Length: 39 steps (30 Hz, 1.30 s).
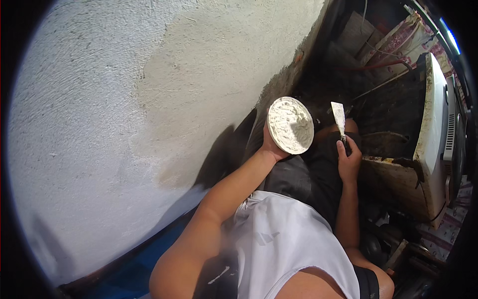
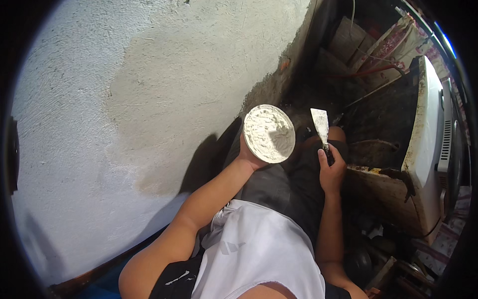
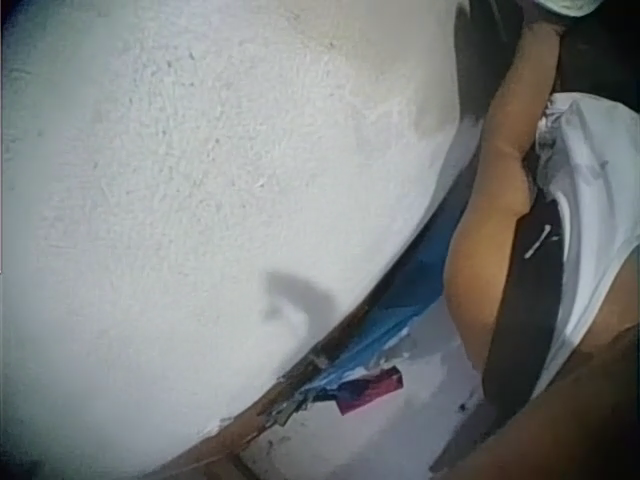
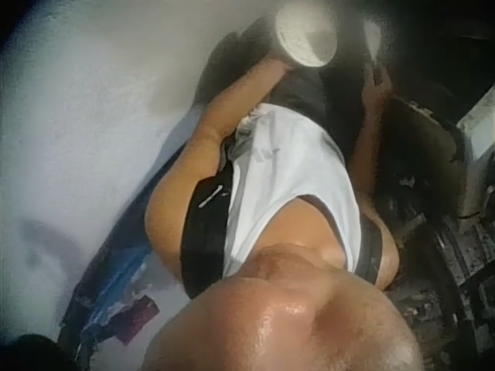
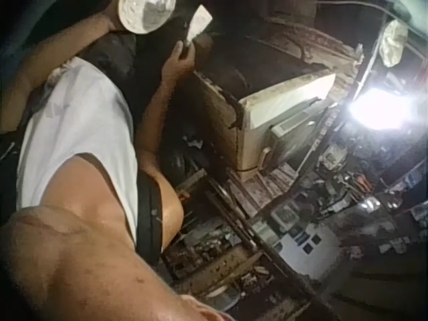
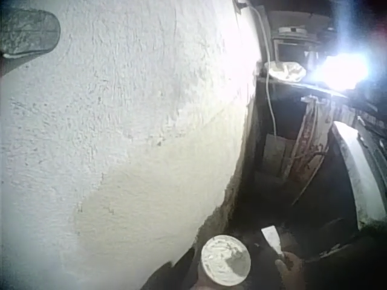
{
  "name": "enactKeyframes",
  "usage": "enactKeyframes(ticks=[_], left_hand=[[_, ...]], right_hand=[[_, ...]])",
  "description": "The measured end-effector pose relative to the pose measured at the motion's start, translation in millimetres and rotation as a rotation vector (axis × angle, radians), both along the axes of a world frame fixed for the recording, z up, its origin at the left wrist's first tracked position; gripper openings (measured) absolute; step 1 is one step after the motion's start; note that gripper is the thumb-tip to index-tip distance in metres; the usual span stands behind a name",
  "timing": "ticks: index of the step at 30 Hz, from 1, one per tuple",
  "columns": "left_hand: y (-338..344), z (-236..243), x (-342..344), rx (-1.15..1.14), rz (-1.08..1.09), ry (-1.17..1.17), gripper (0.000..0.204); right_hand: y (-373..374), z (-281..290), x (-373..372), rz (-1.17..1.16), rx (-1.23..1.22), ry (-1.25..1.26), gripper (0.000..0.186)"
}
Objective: Apply plaster or putty to a wall using a putty knife to fill in cracks and smooth the surface.
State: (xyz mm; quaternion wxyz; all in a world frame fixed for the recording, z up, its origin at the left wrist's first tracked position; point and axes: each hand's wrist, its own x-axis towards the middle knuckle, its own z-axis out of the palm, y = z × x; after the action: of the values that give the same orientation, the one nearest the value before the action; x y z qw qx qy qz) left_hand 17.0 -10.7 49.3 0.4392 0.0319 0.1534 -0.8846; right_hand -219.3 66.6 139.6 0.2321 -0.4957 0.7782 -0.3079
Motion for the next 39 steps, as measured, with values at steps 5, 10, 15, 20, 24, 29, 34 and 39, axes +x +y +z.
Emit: enactKeyframes(ticks=[5,10,15,20,24,29,34,39], left_hand=[[-1,1,3,-0.015,0.04,0.002,0.065],[-2,2,5,-0.06,0.093,0.015,0.066],[-2,2,6,-0.001,0.124,-0.088,0.072],[-2,0,5,-0.063,0.175,-0.064,0.068],[-2,-3,4,-0.12,0.191,-0.066,0.065],[-4,-5,1,-0.006,0.153,-0.267,0.069],[-2,-8,1,-0.023,0.142,-0.294,0.071],[0,-8,4,-0.06,0.118,-0.141,0.07]], right_hand=[[-7,18,-6,0.041,-0.141,0.045,0.031],[-14,47,-2,0.121,-0.21,0.092,0.03],[-11,70,6,0.257,-0.141,0.242,0.031],[-8,69,12,0.333,-0.187,0.248,0.032],[-7,68,9,0.353,-0.222,0.283,0.034],[-9,59,9,0.32,-0.258,0.271,0.036],[-8,43,18,0.238,-0.341,0.333,0.041],[-7,37,21,0.239,-0.372,0.367,0.044]])
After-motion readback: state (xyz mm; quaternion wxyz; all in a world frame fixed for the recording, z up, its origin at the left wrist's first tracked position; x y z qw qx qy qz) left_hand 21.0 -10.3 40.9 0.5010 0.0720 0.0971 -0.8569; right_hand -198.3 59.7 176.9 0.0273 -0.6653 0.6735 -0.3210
